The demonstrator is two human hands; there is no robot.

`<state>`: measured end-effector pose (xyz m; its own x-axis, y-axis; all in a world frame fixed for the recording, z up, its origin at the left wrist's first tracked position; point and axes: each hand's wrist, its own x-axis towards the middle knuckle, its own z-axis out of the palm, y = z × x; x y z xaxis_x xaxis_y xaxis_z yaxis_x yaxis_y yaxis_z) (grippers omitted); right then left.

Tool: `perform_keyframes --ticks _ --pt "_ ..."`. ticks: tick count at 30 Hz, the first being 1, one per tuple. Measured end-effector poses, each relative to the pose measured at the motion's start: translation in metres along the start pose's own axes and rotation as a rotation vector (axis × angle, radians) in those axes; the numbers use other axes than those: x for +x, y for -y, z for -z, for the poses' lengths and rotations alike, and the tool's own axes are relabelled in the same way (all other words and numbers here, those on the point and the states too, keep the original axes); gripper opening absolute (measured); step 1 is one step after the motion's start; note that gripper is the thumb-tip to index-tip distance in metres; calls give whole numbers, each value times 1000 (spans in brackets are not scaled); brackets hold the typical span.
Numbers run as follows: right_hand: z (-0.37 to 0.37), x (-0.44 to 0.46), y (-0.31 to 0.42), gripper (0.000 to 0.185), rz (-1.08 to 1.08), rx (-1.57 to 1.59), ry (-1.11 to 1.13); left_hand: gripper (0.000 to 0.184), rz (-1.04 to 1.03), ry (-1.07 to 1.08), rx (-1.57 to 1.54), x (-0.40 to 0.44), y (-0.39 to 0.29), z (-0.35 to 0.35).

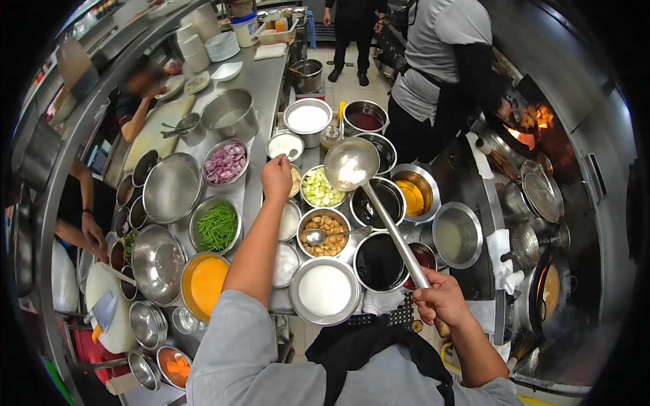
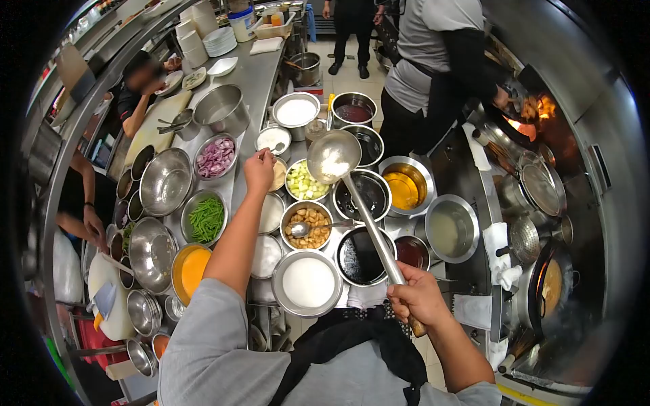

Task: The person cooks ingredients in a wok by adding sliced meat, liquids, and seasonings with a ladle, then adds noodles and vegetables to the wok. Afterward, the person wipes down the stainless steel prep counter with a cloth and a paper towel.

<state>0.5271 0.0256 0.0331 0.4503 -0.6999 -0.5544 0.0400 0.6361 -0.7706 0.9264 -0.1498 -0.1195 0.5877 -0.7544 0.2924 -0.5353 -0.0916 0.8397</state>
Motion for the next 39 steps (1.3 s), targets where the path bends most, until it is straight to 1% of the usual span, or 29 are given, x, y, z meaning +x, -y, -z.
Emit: perform_keyframes --ticks 1,3,5,7,8,10,11,13,15,17,18,19,20,21,22,23,24,25,26,27,28,30,32,33,35,37,38,39 --pt "1 0 -1 53 -9 17 8 29 -1 8 -2 1 2 -5" --pt "3 -2 -2 54 -18 13 -12 29 45 -25 -115 2 6 -14" --pt "5 -3 -4 53 -38 11 -9 27 45 15 -106 4 13 -19" --pt "2 -5 -2 51 -36 13 -27 25 283 -53 -542 11 20 -25" --pt "0 -4 -1 48 -35 11 -38 25 276 -58 -538 16 22 -22" --pt "-2 -2 0 46 -33 8 -17 23 528 -106 -851 25 25 -11" --pt "-3 -1 0 44 -32 3 -3 23 518 -111 -848 29 23 -4" --pt "-6 2 1 42 -36 16 18 23 615 -179 -1039 30 20 11" --pt "-7 7 0 40 -46 34 39 24 569 -144 -1018 13 -10 40" --pt "-7 20 -2 37 -2 -40 134 25 247 -5 -641 -7 -35 66" --pt "-2 27 -4 38 -26 -25 174 24 -1 -78 -73 -29 -63 90" --pt "-2 25 -2 38 -29 -21 183 23 -161 -149 148 -48 -86 115" --pt "-2 23 3 39 -39 55 180 22 -319 -224 368 -67 -106 138" --pt "0 19 6 40 -50 132 177 21 -241 -202 379 -90 -123 160" --pt "7 11 7 45 -36 127 174 19 -222 -177 476 -115 -141 181" --pt "14 -1 10 45 -34 130 180 20 -101 -92 498 -141 -157 197" --pt "23 -15 14 47 20 115 168 20 21 -9 518 -163 -166 206" --pt "34 -29 17 50 75 99 156 20 18 -12 523 -181 -159 207" --pt "48 -44 16 52 97 72 94 21 9 -19 521 -196 -144 205" --pt "63 -60 13 53 126 115 67 22 -1 -16 517 -205 -133 200" --pt "79 -76 11 54 146 109 12 23 -49 -44 497 -207 -127 193" --pt "107 -105 5 58 202 94 -78 22 -145 -156 345 -195 -114 167" --pt "130 -131 -5 61 259 92 -164 21 -157 -139 255 -169 -84 134" --pt "140 -142 -9 60 267 88 -217 21 -176 -142 236 -157 -77 114" --pt "159 -158 -18 57 306 111 -237 21 -192 -146 210 -144 -65 81" --pt "172 -172 -30 53 315 118 -288 23 -249 -144 362 -133 -56 53" --pt "176 -178 -35 50 319 124 -328 23 -255 -139 353 -130 -52 43" --pt "180 -184 -40 50 322 124 -336 24 -158 -116 365 -128 -47 35"
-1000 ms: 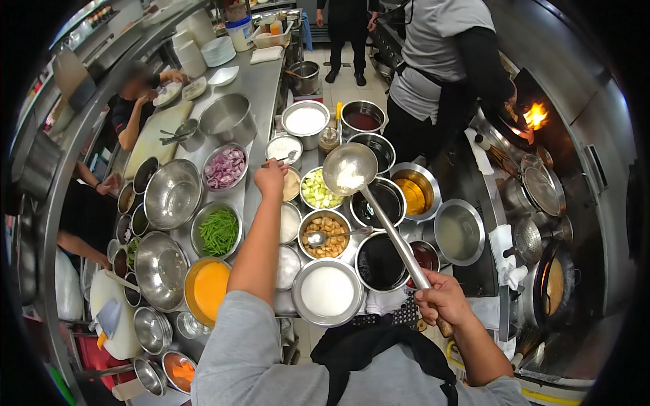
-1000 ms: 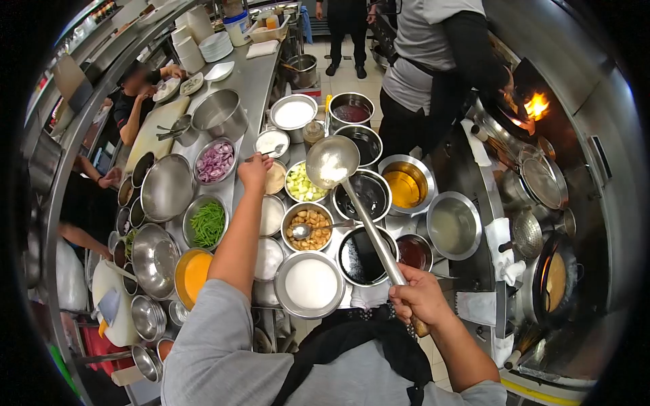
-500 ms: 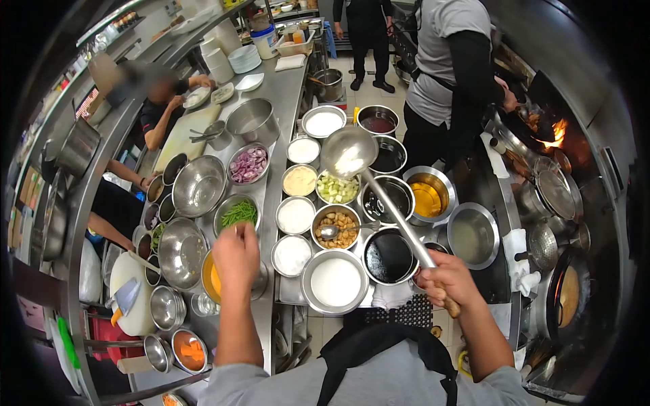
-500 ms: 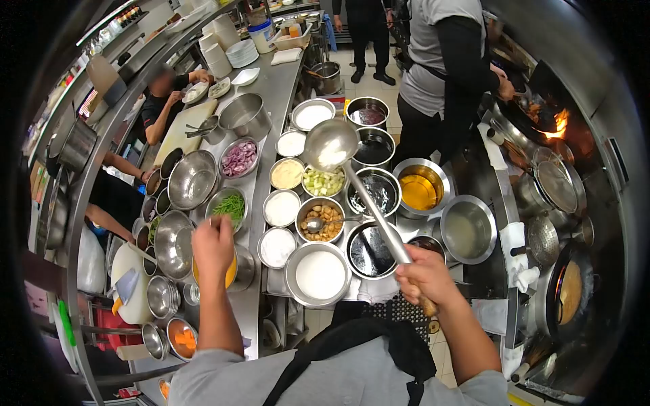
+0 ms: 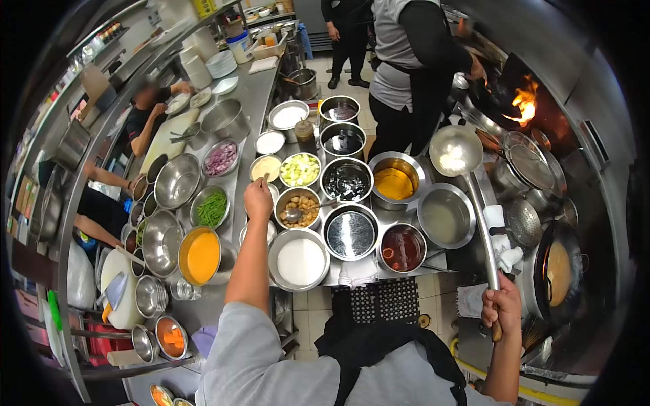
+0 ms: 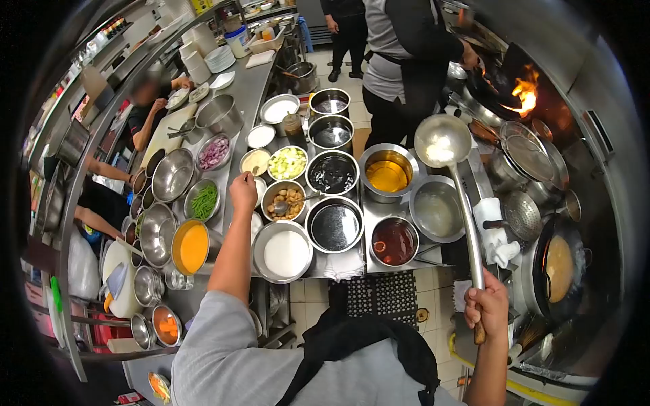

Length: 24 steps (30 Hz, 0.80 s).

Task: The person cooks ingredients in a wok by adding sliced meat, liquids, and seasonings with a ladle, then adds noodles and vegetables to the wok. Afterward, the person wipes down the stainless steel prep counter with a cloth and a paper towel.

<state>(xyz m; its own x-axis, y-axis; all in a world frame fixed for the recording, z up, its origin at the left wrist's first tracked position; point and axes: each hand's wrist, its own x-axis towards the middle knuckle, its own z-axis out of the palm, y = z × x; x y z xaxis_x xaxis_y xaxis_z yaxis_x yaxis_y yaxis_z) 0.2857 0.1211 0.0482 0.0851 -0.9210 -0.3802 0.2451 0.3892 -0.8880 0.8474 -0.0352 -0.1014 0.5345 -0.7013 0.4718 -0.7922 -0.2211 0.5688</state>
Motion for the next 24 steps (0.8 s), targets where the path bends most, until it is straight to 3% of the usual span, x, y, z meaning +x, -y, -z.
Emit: perform_keyframes --ticks 1,6,9,16,21,24 --pt "4 -5 -3 46 -8 13 -43 26 90 42 15 2 3 -9" --pt "5 -10 -12 39 -8 57 -132 27 129 3 -103 15 -2 -15" --pt "-1 3 -18 41 -4 82 -198 26 101 111 -53 25 5 -19" --pt "-12 7 -10 49 38 106 -264 21 -103 84 26 26 -2 34" --pt "-2 4 -4 43 124 123 -314 20 -74 99 48 35 14 36" --pt "-3 1 -3 48 153 175 -393 20 70 196 -59 33 9 37"
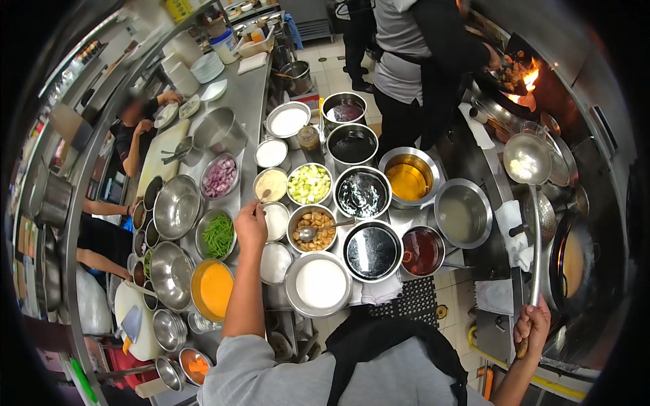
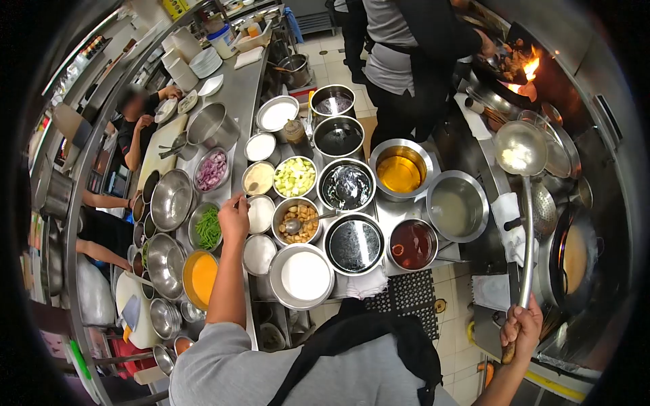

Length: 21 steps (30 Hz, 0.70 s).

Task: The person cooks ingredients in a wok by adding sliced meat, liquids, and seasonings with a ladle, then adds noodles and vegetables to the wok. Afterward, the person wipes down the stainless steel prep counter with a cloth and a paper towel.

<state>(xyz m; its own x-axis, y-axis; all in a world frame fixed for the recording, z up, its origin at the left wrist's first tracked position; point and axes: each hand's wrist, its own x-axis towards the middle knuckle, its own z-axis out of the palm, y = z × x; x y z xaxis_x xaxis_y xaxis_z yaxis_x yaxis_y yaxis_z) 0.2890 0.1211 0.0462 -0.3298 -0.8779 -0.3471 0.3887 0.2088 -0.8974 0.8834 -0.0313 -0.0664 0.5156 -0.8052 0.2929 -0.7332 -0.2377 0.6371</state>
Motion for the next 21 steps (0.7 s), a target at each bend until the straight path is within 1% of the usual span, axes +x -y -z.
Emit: perform_keyframes --ticks 1,3,4,6,7,8,10,11,12,13,14,15,16,17,18,19,20,21 --pt "1 -1 -1 50 11 15 -35 20 -2 7 3 -3 -1 3" --pt "-1 -7 2 50 18 0 -47 20 -26 -84 0 -17 -16 23" --pt "-1 -11 3 50 31 -11 -53 20 -23 -76 4 -24 -18 33" --pt "9 -13 3 51 20 5 -60 19 -88 -120 104 -35 -21 54" --pt "13 -17 5 51 34 25 -73 20 -74 -54 152 -38 -28 57" --pt "16 -20 6 51 48 45 -85 20 -82 -45 143 -39 -25 51" --pt "11 -19 8 53 61 76 -141 20 -70 81 220 -40 -5 29" --pt "9 -27 13 52 52 171 -160 21 3 176 259 -36 21 -3" --pt "14 -29 19 51 49 268 -175 22 55 156 198 -32 24 -22" --pt "30 -22 23 51 49 326 -60 23 250 208 301 -30 29 -26" --pt "52 -21 28 50 75 379 30 33 -71 313 356 -16 100 -41" --pt "67 -21 39 49 89 418 -8 52 258 351 431 -17 31 -20" --pt "80 -19 50 47 107 458 -43 75 -25 112 471 -19 49 -23" --pt "100 -12 58 46 119 485 -77 87 -180 -66 363 -16 66 -13" --pt "124 -8 67 44 133 513 -109 91 -50 -53 397 -19 15 7" --pt "149 -8 78 37 144 470 -209 85 -89 -181 381 -24 -14 2" --pt "174 4 85 29 125 437 -272 81 -276 -347 300 -27 -32 5" --pt "201 16 89 20 121 304 -416 79 -164 -341 309 -36 -64 6"
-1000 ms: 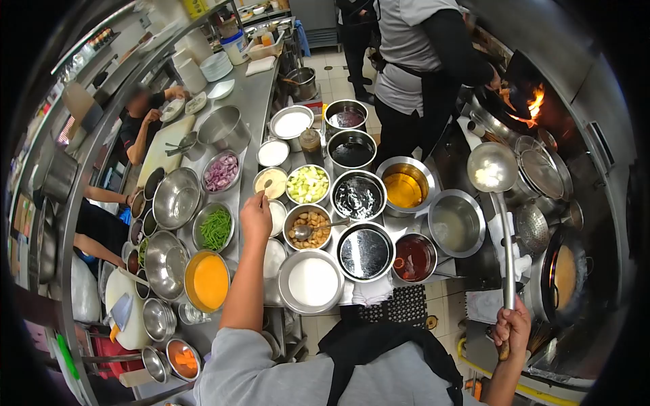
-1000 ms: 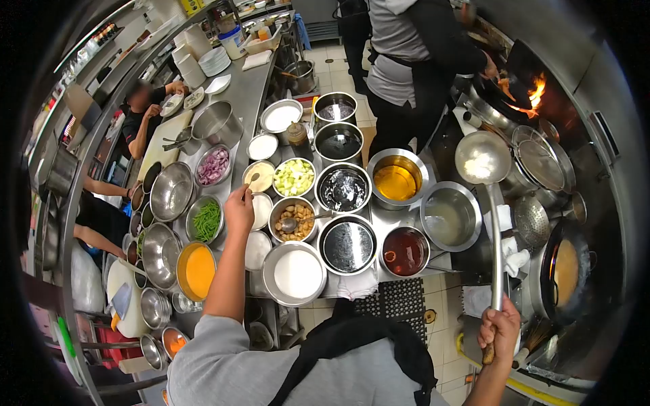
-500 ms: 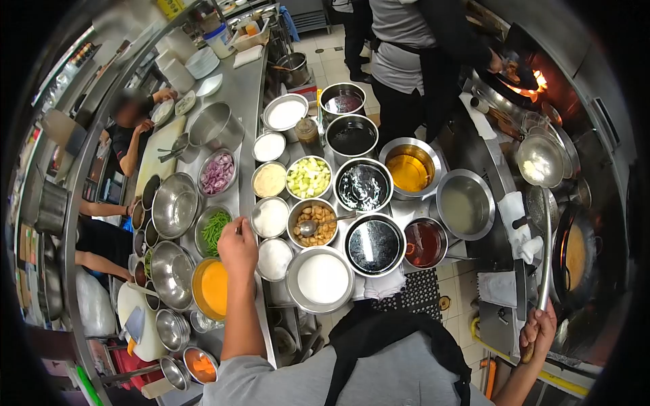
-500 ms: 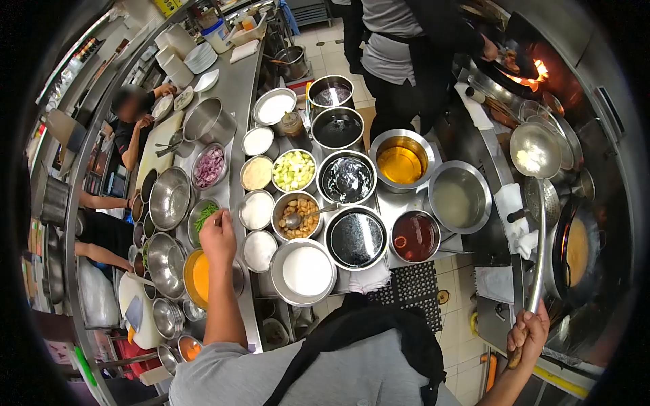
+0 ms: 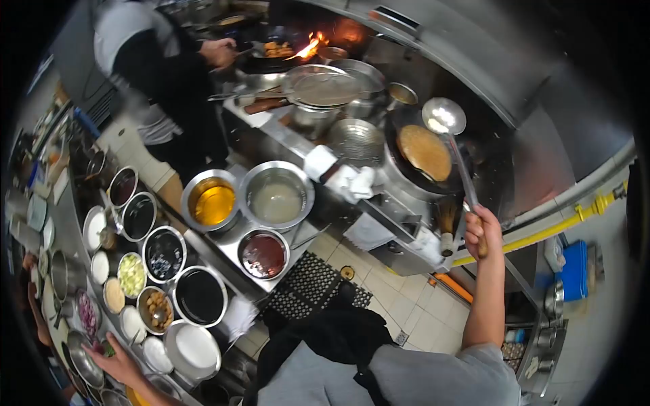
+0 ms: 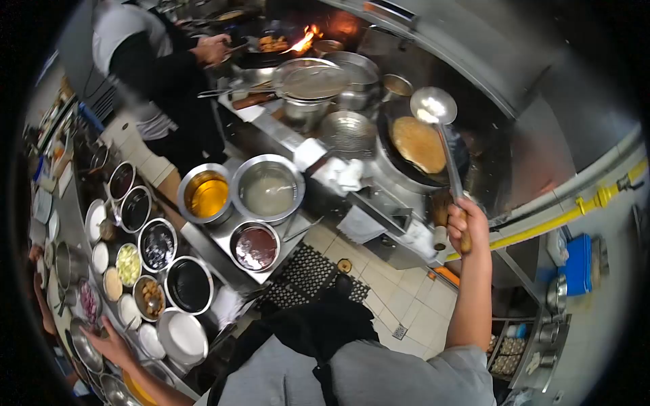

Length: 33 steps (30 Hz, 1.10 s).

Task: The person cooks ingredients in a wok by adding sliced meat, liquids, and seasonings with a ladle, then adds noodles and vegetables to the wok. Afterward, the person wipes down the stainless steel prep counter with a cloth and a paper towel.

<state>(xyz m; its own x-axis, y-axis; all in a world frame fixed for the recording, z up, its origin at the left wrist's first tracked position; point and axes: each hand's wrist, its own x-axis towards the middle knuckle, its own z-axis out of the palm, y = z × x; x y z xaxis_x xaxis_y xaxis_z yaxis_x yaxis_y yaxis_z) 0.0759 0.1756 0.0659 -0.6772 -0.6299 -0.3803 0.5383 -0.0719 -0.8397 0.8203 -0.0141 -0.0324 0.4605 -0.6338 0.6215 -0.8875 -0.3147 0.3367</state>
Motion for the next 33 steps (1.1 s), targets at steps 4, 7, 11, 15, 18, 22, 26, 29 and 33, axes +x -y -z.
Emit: perform_keyframes --ticks 4,7,11,15,18,22,26,29,33 --pt "93 96 17 8 37 -529 -175 70 -129 62 -369 -38 -113 12" --pt "153 157 18 8 -57 -489 -144 68 -240 146 -427 -84 -198 37" --pt "197 220 -17 6 220 -843 -219 67 -198 313 -589 -142 -267 58" --pt "187 206 4 3 -19 -631 -188 65 -221 432 -570 -184 -309 72" --pt "221 226 15 6 -401 330 123 67 -312 440 -524 -206 -336 71" --pt "199 212 -14 8 -117 -204 -103 67 -353 587 -500 -222 -373 83" --pt "228 225 13 17 -229 -109 35 72 -422 626 -461 -240 -391 79" --pt "250 258 4 44 236 -982 4 71 -383 703 -519 -248 -417 83" --pt "239 223 56 57 340 -1490 -46 70 -425 752 -554 -260 -418 68"
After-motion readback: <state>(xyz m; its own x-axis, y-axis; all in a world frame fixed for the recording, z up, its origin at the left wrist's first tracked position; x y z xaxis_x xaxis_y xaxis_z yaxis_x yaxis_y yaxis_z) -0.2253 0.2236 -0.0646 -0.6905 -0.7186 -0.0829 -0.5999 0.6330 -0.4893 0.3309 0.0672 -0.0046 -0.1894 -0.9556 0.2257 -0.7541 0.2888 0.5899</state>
